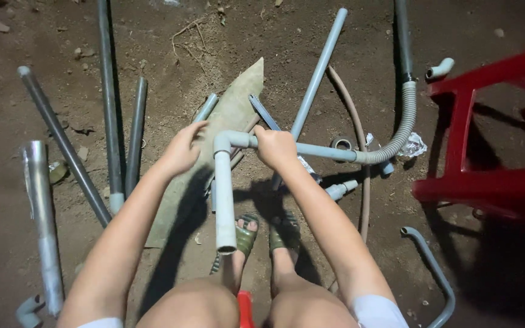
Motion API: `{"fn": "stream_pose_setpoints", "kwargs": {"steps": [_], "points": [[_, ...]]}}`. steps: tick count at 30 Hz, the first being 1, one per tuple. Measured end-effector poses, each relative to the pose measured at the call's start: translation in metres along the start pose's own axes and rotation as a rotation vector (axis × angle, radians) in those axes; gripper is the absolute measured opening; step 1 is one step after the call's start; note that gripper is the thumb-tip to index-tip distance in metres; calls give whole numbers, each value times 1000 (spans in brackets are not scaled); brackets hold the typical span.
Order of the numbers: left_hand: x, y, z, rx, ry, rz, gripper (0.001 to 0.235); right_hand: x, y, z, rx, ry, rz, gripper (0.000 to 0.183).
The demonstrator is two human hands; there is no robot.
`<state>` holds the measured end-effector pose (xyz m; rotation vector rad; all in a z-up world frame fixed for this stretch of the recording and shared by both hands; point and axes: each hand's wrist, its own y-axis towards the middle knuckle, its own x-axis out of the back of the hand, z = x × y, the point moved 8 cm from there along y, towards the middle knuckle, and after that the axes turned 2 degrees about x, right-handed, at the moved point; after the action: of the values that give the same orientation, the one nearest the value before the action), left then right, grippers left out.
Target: The person uses a hacksaw to cut a piece of PVC pipe resting on a flat board. After cutting, they pick up various PVC pipes and elbow joints, connecting them together to form a larger pipe structure.
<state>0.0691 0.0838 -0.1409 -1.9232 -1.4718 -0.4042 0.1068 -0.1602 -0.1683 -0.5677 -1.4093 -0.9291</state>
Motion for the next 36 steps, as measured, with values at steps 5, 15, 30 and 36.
{"fn": "stream_pose_setpoints", "kwargs": {"steps": [5,15,30,36], "points": [[5,-53,-90,-417,128,-68,82,-4,6,21,67,13,-26,17],[-33,25,78,686,-428,219,88,19,-14,90,232,-152,-267,10],[-29,-75,-63,-730,610,-184,59,40,-55,74,288,5,-152,21],[-23,-53,-67,140,-233,233,49,88,-36,60,113,-104,-367,22]]}}
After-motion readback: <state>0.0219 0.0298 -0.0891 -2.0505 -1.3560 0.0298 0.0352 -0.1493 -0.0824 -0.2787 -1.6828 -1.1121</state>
